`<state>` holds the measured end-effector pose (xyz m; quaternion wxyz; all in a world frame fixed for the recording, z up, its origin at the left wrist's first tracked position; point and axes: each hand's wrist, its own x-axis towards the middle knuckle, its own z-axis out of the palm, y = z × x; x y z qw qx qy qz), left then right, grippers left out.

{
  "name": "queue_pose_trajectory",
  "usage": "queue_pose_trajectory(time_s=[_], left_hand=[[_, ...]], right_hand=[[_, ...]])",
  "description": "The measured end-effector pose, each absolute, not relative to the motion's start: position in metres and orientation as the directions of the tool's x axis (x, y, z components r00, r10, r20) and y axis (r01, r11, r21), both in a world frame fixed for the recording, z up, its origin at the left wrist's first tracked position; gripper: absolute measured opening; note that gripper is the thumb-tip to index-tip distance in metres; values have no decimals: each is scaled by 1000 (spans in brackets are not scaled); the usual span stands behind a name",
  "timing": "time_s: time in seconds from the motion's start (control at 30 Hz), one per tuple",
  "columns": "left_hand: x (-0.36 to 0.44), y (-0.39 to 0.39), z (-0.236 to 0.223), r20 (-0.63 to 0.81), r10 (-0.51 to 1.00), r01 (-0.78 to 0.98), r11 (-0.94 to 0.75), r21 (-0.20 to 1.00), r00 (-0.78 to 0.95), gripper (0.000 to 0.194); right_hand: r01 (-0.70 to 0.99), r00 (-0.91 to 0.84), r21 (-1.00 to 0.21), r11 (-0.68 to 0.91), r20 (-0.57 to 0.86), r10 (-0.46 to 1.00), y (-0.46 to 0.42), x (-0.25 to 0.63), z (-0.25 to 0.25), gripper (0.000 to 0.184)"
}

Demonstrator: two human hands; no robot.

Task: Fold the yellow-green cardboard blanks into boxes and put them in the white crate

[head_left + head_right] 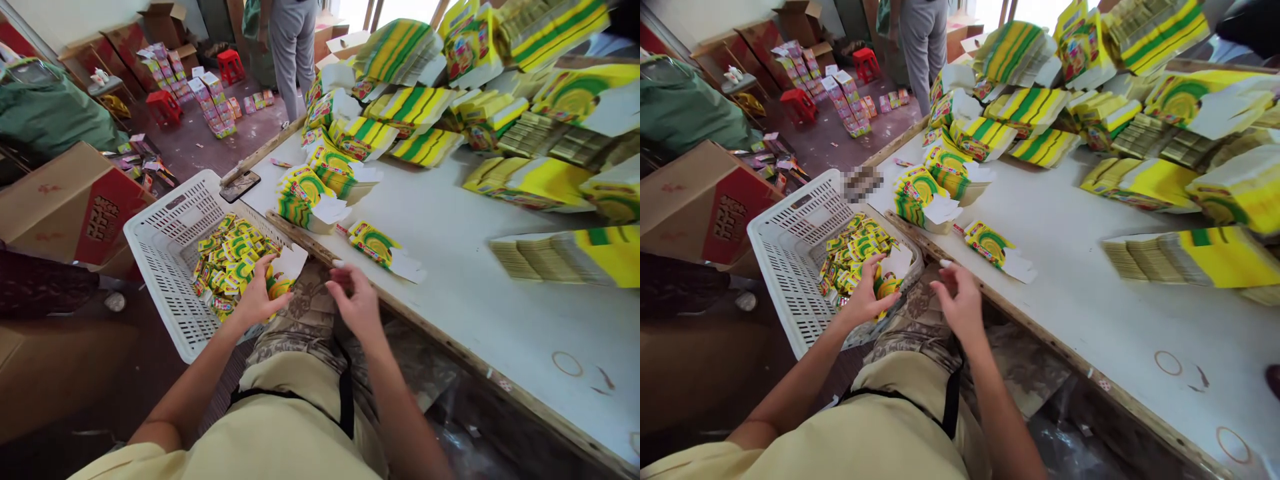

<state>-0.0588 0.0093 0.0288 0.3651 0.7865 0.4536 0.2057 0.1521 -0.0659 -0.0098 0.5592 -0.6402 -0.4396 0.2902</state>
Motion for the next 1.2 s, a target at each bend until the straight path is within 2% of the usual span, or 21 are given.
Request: queue_pose_trajectory(time_s=[0.07, 0.17, 0.4, 0.47, 0.57, 0.67, 0.77, 0.83, 0.93, 1.1, 1.2], left_hand=[[-55, 5, 30, -7, 837, 553, -356, 753, 547, 70], [-52, -2, 30, 8, 802, 537, -407, 739, 597, 64], [-47, -15, 10, 117, 674, 394, -554, 733, 729, 69], [-45, -17, 7, 103, 673, 400, -548, 734, 733, 67], [-42, -18, 9, 18, 702, 466, -491, 736, 712, 61], [-40, -17, 10, -27, 688, 477, -475, 739, 726, 62], [-39, -16, 6, 40, 705, 471, -514, 717, 708, 73], [-39, -17, 3, 105, 726, 491, -556, 671, 680, 75], [-42, -17, 2, 111, 738, 535, -575, 619, 665, 62], [-48, -12, 10, 130, 724, 502, -585, 637, 678, 55], [-49, -8, 13, 128, 704, 481, -595, 645, 699, 54]], right_hand=[[-23, 328, -999, 48, 38, 944, -64, 125, -7, 37], [-310, 207, -951, 10, -57, 977, -58, 102, -9, 40], [-495, 104, -854, -159, -240, 965, -67, 93, -23, 55], [-524, 96, -827, -204, -296, 950, -72, 93, -27, 61], [-438, 121, -883, -166, -241, 963, -77, 94, -32, 69], [-183, 161, -981, -58, -88, 983, -82, 95, -33, 67], [60, 223, -998, 2, 15, 975, -85, 96, -33, 58], [109, 283, -994, -4, 27, 959, -86, 99, -34, 56], [143, 350, -990, 3, 53, 935, -87, 107, -35, 60], [432, 148, -886, 170, 256, 955, -92, 116, -37, 53], [461, 91, -862, 213, 284, 954, -94, 123, -37, 41]])
